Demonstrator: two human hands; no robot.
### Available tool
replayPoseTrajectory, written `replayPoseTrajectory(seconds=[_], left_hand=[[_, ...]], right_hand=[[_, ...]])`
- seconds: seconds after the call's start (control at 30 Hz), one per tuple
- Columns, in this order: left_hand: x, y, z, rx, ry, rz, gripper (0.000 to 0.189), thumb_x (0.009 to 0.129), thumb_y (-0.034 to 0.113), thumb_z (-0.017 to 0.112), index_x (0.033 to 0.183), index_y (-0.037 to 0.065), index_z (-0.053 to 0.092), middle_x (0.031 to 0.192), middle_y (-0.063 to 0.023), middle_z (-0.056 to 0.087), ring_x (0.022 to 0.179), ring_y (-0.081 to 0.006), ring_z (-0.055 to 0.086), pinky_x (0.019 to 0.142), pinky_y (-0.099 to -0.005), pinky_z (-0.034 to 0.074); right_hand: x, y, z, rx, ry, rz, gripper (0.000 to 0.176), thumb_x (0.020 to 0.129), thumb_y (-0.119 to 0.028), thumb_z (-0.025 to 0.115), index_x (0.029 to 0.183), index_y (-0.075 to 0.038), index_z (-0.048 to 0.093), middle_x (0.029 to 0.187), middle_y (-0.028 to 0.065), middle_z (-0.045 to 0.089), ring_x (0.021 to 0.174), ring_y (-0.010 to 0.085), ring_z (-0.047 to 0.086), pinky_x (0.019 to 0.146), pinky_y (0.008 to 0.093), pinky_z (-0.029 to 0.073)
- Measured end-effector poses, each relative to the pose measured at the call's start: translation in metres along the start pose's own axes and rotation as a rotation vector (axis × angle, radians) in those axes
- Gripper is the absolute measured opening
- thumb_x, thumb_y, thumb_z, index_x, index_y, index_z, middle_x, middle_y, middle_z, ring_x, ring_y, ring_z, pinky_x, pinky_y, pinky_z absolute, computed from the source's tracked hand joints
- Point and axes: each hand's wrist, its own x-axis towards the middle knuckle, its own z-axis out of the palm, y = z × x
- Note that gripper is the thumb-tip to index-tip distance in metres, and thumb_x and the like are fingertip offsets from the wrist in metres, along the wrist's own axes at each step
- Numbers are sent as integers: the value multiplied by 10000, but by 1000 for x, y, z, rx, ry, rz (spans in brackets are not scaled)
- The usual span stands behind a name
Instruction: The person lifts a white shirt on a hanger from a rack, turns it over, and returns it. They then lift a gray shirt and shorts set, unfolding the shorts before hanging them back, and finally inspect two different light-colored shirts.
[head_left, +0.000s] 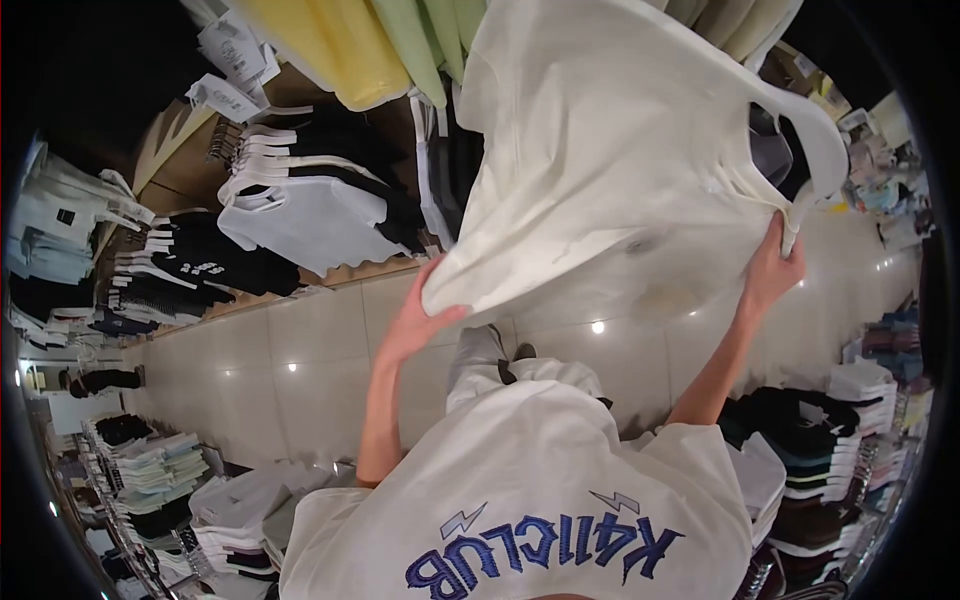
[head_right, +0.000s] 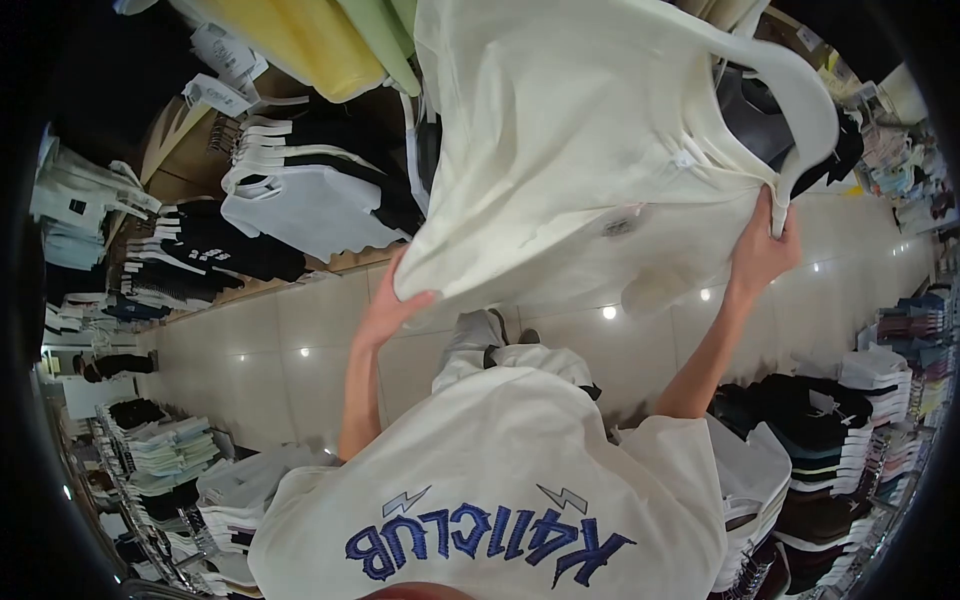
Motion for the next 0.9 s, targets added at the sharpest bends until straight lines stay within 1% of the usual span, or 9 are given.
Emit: replayPoseTrajectory(seconds=[0.17,0.23,0.33,0.37,0.4,0.57,0.73,0.87,0.9], left_hand=[[-8,10,24,10,-107,-128,971,741,288,828,1500,43,275,1474,-151,404,1331,-231,408,1103,-340,331],[-10,5,34,182,-109,-76,742,801,210,758,1438,51,411,1262,-122,609,1116,-208,589,965,-343,452],[-7,-19,45,233,-231,-97,534,804,211,729,1284,31,577,1175,-149,653,1061,-217,615,922,-332,472],[-6,-26,50,225,-225,-99,534,804,211,729,1284,31,577,1175,-149,653,1061,-217,615,922,-332,472],[-5,-30,55,237,-237,-17,451,799,204,717,1207,36,624,1145,-155,661,1031,-232,621,892,-330,480],[-1,-50,73,194,-250,46,282,772,127,691,1046,60,690,981,-104,665,877,-253,610,785,-334,487],[1,-46,91,233,-292,177,291,695,-34,603,971,28,671,802,-52,504,780,-204,506,723,-323,444],[-4,-44,98,257,-382,161,243,773,11,615,1004,61,675,899,-47,580,902,-204,567,803,-309,463],[-4,-49,99,252,-390,157,243,773,11,615,1004,61,675,899,-47,580,902,-204,567,803,-309,463]], right_hand=[[-16,50,29,102,-13,345,409,919,-323,662,692,6,575,643,-53,471,595,74,379,542,280,340],[-27,66,47,203,68,425,397,903,-346,667,745,18,642,648,-36,550,620,80,482,556,249,368],[-41,67,82,531,100,489,439,906,-430,632,727,-33,576,697,-36,528,589,109,426,553,274,380],[-43,59,93,626,88,511,335,894,-396,634,811,-77,578,800,-36,568,711,138,498,778,292,464],[-43,58,93,625,80,508,335,894,-396,634,811,-77,578,800,-36,568,711,138,498,778,292,464],[-25,5,255,1247,-266,249,283,892,-366,626,830,-95,573,824,-36,570,764,143,505,876,312,424],[-25,11,242,1792,-618,-36,232,891,-336,617,848,-113,568,849,-36,572,818,148,512,973,332,384],[-25,12,214,2208,-915,-282,192,890,-311,610,863,-127,564,868,-37,574,860,151,518,1051,348,352],[-26,4,205,2198,-920,-198,103,880,-256,599,860,-171,544,830,-48,555,883,139,502,1117,361,242]])
